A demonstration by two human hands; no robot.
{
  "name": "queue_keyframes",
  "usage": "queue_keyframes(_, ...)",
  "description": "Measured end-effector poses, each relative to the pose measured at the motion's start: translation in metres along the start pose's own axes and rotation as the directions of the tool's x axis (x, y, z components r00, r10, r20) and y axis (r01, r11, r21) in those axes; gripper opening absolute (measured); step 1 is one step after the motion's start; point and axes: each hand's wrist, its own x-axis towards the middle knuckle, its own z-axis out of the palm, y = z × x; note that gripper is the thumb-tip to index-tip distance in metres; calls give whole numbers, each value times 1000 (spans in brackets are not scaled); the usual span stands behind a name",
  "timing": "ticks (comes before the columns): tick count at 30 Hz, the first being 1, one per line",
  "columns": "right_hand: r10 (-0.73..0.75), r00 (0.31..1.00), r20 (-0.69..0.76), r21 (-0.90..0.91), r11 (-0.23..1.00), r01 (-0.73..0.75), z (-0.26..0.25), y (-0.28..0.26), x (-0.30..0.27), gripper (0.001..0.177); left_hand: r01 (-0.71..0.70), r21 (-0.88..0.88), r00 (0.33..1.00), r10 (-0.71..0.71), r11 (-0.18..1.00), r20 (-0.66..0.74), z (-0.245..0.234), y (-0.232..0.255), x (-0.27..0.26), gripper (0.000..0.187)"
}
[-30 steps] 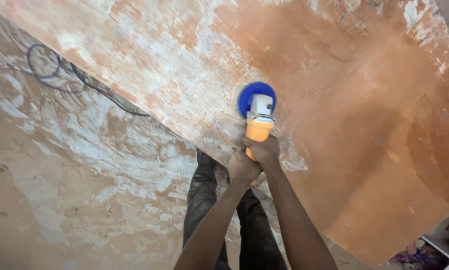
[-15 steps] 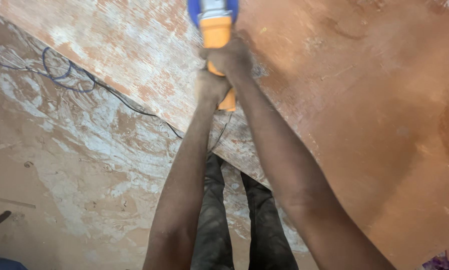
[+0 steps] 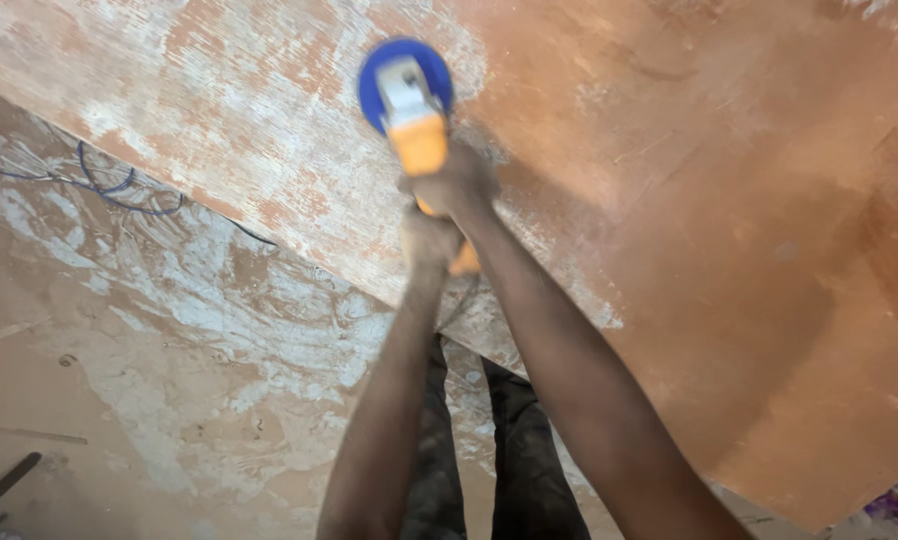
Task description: The person uses an electric sander to smooth the surface of a large wooden board. They move the tool back and forth across the board, removing the old finish and creating a uniform surface.
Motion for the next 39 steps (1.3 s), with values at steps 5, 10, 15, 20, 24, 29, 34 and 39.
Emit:
queue_keyframes(5, -141, 971, -192, 72, 985, 157, -11, -61, 61, 74, -62, -320, 995, 36, 945, -88, -54, 47, 87, 68)
queue_keyframes(10, -70, 979, -192, 113, 989, 93, -53, -72, 84, 59, -98, -63, 995, 99, 993, 20, -65, 94, 121, 64)
queue_keyframes(15, -142, 975, -172, -65, 989, 133, -48, -109, 84, 68, 48, -100, 999, -48, 994, 4, -80, 95, 129, 55)
queue_keyframes(20, -153, 986, -72, -228, 965, 133, -7, -142, 78, 70, 256, -49, 966, -254, 965, 41, -98, 54, 132, 49)
queue_keyframes(24, -148, 986, -78, -57, 988, 144, -7, -129, 70, 60, 70, -78, 997, -68, 995, 22, -98, 55, 124, 50)
queue_keyframes(29, -75, 973, -220, 239, 962, 129, -33, -74, 55, 59, 50, -83, 998, -46, 995, 51, -89, 85, 86, 80)
queue_keyframes(34, 161, 961, -222, 232, 967, -109, -51, -28, 32, 54, 111, 15, 985, -112, 994, 132, -67, 110, 47, 96)
queue_keyframes(39, 196, 952, -237, 222, 965, -143, -63, 17, 23, 55, 91, 33, 986, -95, 995, 138, -42, 124, 19, 87)
